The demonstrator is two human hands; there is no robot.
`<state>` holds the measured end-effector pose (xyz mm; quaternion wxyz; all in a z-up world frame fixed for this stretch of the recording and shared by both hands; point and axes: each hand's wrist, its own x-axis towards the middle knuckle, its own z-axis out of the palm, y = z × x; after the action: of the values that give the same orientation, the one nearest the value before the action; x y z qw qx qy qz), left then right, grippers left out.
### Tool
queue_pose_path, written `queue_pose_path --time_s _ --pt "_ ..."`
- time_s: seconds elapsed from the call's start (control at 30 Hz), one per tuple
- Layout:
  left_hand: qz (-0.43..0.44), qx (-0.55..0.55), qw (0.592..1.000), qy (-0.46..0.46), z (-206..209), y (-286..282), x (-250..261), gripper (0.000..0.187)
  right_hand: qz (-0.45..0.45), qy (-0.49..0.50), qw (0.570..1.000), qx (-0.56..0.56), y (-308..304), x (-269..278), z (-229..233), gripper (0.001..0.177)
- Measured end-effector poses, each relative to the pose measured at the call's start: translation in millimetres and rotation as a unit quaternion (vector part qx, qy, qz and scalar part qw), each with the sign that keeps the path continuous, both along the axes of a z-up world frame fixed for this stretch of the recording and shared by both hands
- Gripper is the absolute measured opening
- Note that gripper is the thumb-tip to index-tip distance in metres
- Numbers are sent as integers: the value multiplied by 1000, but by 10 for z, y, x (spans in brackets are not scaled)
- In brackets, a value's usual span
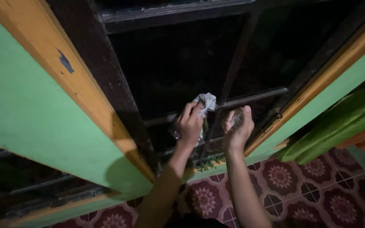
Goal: The person wipes the glass panes and metal frame of a window using a cloth and a spray bottle.
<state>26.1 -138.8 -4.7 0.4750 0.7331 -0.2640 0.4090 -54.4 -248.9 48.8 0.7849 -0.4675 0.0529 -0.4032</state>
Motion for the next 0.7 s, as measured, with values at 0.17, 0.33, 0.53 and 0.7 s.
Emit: queue_pose_path --time_s 0.17,0.33,0.53,0.7 --pt "2 6 998 56 -250 165 68 36 31 -18 999 -23 84 174 32 53" --pt "31 9 999 -8 -349 364 132 32 41 -51 998 -12 167 368 64 50" --pt "45 -39 998 -11 -276 474 343 18 29 -17 999 -30 195 431 32 57" --pt "94 -10 996 -6 126 723 338 22 -23 98 995 -26 248 383 -238 51"
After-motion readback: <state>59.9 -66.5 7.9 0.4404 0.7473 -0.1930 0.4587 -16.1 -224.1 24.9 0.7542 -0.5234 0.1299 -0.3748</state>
